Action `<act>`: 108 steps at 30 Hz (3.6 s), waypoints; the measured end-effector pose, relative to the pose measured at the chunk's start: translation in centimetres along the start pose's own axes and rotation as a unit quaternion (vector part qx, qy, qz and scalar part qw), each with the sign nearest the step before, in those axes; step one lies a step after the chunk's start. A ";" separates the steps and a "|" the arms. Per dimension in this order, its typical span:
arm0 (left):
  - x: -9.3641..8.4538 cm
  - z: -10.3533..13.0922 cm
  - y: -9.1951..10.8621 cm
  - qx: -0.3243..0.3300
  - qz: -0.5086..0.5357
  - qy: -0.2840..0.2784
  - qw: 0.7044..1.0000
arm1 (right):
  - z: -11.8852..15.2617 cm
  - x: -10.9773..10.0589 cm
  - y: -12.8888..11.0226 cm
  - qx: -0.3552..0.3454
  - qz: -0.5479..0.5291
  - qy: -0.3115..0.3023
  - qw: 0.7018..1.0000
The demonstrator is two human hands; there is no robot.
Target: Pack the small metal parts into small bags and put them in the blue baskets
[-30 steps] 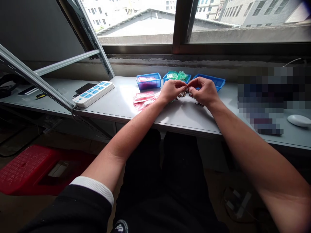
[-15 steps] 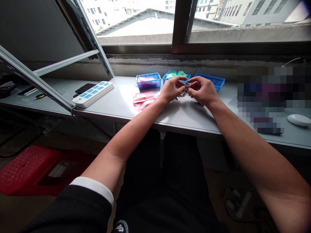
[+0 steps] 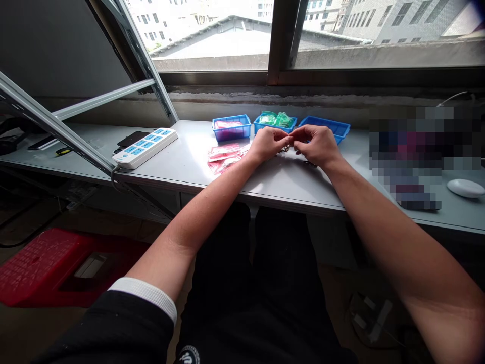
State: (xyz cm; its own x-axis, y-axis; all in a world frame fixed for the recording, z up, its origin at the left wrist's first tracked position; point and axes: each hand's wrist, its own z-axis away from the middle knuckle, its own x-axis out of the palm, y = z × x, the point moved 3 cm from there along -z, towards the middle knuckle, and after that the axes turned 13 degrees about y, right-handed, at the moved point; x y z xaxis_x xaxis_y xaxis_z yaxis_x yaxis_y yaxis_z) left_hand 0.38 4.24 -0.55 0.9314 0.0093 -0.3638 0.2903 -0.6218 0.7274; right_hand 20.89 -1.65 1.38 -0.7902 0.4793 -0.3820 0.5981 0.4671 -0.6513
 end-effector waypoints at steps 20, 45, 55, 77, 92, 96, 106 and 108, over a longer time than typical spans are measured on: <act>0.8 -0.3 -1.1 0.014 0.016 0.026 0.999 | 0.0 0.6 1.2 0.068 -0.077 -0.019 0.995; 0.3 0.0 -2.0 0.064 -0.155 -0.001 0.986 | -0.5 -0.2 2.3 -0.001 0.075 -0.011 0.997; 0.2 0.1 -1.5 0.064 -0.153 0.000 0.986 | -0.2 0.5 3.0 -0.076 0.156 -0.119 0.978; 1.5 -0.1 -0.3 0.050 -0.005 0.007 0.999 | 0.0 -0.4 -0.6 -0.039 0.021 0.068 0.997; 0.8 -0.4 -0.4 -0.039 0.060 0.055 0.996 | 0.5 0.3 -1.5 -0.068 0.028 0.017 0.997; 0.7 -0.3 -0.2 -0.029 0.077 0.069 0.994 | 0.5 0.4 -1.0 -0.046 0.023 0.030 0.998; 1.1 -0.2 -0.3 -0.050 0.128 0.051 0.989 | 0.2 0.6 0.5 0.052 -0.059 0.006 0.997; 1.1 -0.3 -0.7 -0.041 0.128 0.049 0.990 | 0.1 0.8 0.9 0.058 -0.078 -0.003 0.995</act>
State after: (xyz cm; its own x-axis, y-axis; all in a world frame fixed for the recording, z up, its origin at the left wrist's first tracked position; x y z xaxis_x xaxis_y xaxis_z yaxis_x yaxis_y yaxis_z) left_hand 1.32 4.91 -1.26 0.9924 -0.0613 -0.1069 0.0561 -0.5483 0.8344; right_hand 20.79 -0.98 0.42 -0.8730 0.4033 -0.2744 0.4495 0.4467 -0.7736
